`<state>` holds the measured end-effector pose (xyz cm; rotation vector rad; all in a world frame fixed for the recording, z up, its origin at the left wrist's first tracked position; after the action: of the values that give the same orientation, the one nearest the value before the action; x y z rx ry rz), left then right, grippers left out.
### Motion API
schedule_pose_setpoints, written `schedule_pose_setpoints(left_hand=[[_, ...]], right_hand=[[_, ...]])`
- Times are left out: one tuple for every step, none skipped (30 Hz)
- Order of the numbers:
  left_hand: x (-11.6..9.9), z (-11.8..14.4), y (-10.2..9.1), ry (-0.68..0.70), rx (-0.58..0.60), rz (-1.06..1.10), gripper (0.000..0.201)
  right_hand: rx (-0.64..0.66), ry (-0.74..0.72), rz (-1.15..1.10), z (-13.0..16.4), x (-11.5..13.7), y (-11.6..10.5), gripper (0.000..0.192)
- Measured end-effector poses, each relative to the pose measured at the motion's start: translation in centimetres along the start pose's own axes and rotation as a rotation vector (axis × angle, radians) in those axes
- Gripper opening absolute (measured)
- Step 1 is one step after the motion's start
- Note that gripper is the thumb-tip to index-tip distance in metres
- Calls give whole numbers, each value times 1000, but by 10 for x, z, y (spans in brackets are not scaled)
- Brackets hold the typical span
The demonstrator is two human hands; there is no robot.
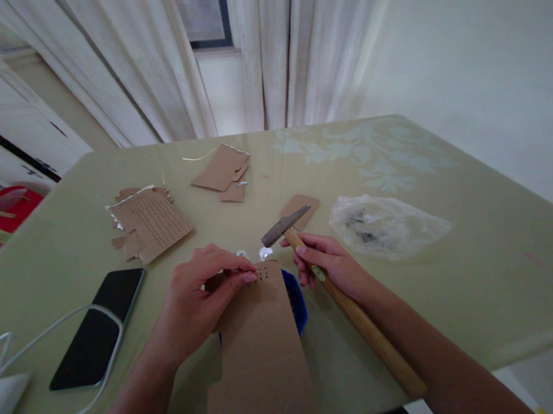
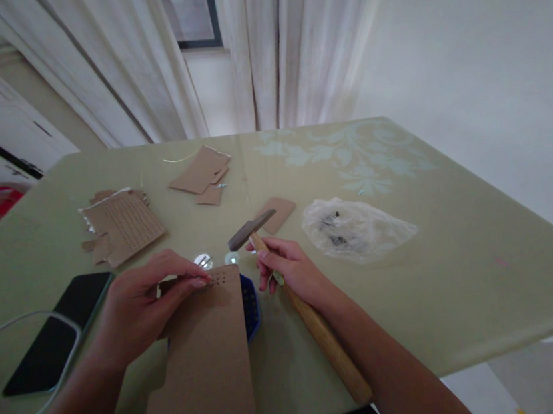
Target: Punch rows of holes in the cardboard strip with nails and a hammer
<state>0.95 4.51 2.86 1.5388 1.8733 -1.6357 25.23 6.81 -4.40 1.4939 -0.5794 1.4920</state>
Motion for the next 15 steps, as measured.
schedule_pose_setpoints(left_hand=[[0,0,0,-5,0,-1,11],[0,0,0,-10,1,-1,10],[0,1,0,-15,1,-1,10],[0,2,0,-19,1,-1,9],[1,2,0,-23,1,0,8],[1,3,0,-27,2,2,7],[1,3,1,-32,4,4,7],[1,3,0,-36,5,7,6],[1,3,0,-39,5,10,5],[1,3,0,-39,5,12,5],[1,3,0,-38,3,14,5],[0,3,0,-36,1,17,5],[0,3,0,-33,-3,19,6],[0,3,-1,-31,-7,22,6],[0,3,-1,-29,-9,24,6]], right_hand=[[-2,2,1,0,0,0,44],[-3,4,2,0,0,0,44],[-4,6,1,1,0,0,44],[-5,7,0,1,0,0,44],[-5,8,0,1,0,0,45],[-7,8,-1,1,-1,0,45],[-7,6,-2,1,-1,0,45],[-7,5,-1,1,-1,0,45],[-7,3,-1,1,-1,0,44],[-6,1,0,1,-1,0,44],[-4,-1,-1,1,-1,0,45],[-4,-1,-1,2,0,1,44],[-4,-1,-1,2,0,1,44],[-4,0,-1,2,0,1,43],[-2,1,-1,2,0,1,43]])
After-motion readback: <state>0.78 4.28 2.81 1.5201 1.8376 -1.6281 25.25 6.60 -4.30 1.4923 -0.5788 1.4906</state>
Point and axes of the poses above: each hand's wrist, its own z-axis away from the middle knuckle, its own y-axis out of the palm, x = y × z, the point moved 4 cm from there along -z, towards the middle knuckle, and after that the axes turned 10 degrees about x, right-handed, at the moved point
